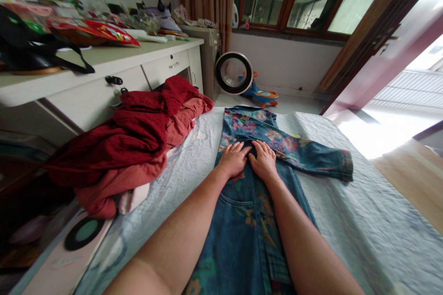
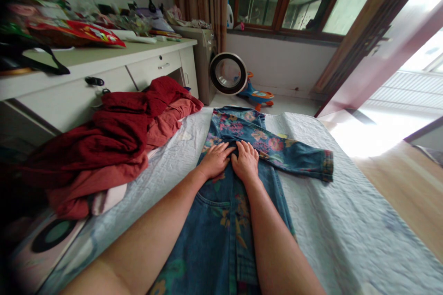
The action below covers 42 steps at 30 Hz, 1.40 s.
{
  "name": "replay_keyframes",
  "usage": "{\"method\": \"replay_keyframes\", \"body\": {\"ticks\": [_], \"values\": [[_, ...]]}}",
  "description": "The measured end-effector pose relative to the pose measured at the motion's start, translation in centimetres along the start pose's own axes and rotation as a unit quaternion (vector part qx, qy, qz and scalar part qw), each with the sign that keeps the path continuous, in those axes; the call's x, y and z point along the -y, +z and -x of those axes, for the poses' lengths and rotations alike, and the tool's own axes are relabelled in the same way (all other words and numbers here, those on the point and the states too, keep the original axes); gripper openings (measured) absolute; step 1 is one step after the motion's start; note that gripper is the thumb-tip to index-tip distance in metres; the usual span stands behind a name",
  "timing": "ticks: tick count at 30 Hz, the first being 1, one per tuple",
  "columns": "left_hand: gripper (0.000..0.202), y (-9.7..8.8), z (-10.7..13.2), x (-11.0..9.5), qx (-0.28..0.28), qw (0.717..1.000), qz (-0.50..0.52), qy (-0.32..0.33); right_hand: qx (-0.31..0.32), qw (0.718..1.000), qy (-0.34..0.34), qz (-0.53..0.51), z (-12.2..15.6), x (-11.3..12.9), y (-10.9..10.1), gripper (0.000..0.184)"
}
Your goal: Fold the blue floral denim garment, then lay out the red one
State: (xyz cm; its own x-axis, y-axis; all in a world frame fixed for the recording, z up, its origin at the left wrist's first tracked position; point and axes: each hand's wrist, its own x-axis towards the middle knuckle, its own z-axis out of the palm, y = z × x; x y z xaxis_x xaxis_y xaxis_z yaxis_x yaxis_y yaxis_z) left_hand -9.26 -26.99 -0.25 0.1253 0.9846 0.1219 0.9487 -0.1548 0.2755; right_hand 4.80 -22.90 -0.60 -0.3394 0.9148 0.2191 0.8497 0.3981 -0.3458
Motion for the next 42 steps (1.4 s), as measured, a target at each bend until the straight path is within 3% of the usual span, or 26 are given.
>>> {"method": "replay_keyframes", "body": {"ticks": [8, 25, 42], "values": [[0.046, 0.1, 0.0, 0.1, -0.007, 1.0, -0.001, 0.002, -0.002, 1.0, -0.001, 0.002, -0.2, -0.3, 0.3, 0.049], [0.047, -0.2, 0.1, -0.1, 0.008, 1.0, 0.002, -0.003, 0.037, 0.999, 0.009, 0.005, 0.1, 0.6, -0.7, 0.068], [0.046, -0.1, 0.0, -0.1, 0.001, 1.0, 0.0, -0.005, 0.022, 1.0, 0.01, 0.005, 0.0, 0.4, -0.3, 0.056]]}}
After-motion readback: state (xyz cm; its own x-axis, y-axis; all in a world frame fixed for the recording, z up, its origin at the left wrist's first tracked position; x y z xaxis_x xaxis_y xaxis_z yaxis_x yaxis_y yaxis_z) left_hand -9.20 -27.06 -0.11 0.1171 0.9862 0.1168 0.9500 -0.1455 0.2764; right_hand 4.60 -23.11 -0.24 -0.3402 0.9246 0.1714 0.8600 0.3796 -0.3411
